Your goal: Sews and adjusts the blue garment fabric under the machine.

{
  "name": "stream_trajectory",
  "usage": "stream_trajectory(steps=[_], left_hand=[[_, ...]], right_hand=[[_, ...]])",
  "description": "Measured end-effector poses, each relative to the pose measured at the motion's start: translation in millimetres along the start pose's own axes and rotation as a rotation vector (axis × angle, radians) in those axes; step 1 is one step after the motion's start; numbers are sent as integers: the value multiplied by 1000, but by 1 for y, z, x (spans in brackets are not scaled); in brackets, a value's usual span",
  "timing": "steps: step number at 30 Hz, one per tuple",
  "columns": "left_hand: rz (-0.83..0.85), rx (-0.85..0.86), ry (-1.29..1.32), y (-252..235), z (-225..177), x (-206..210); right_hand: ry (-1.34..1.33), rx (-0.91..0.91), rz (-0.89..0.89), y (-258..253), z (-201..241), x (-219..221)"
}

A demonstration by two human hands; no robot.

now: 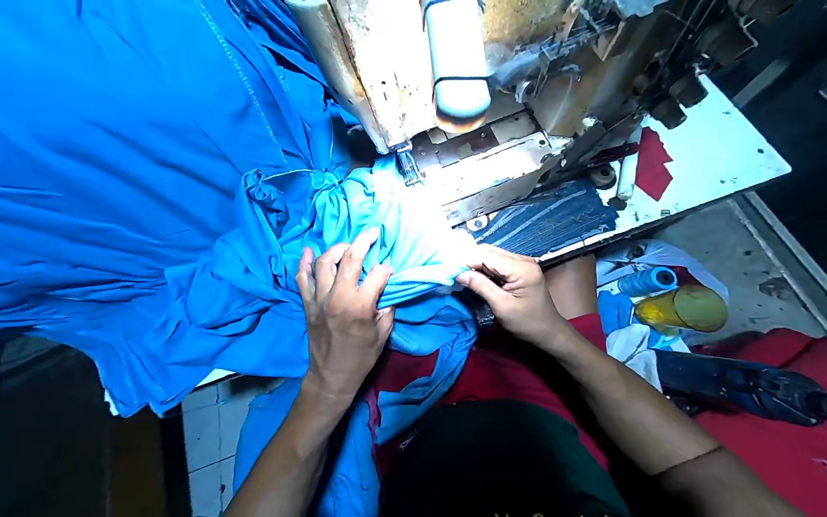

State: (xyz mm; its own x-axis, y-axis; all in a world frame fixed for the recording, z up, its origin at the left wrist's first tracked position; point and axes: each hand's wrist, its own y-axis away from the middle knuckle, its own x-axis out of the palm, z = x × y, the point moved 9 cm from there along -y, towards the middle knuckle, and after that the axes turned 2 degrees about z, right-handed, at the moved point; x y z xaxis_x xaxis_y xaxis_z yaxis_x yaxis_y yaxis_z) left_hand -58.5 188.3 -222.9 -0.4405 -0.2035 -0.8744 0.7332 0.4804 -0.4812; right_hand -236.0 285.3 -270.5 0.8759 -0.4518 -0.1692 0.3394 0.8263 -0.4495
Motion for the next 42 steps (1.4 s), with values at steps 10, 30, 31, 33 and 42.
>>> stream_trajectory(steps=[10, 30, 31, 33, 42], left_hand=[[-33, 198, 77, -52, 21, -12], [145, 303, 89, -82, 23, -3], [142, 324, 120, -81, 18, -5], [149, 350, 171, -80, 9, -7], [267, 252, -30, -93, 86, -46]], right_hand=[[26, -49, -21, -49, -6, 10], [104, -82, -90, -61, -5, 15], [106, -84, -101, -63, -6, 16], [113, -79, -109, -67, -7, 17], [142, -198, -29, -81, -6, 16]])
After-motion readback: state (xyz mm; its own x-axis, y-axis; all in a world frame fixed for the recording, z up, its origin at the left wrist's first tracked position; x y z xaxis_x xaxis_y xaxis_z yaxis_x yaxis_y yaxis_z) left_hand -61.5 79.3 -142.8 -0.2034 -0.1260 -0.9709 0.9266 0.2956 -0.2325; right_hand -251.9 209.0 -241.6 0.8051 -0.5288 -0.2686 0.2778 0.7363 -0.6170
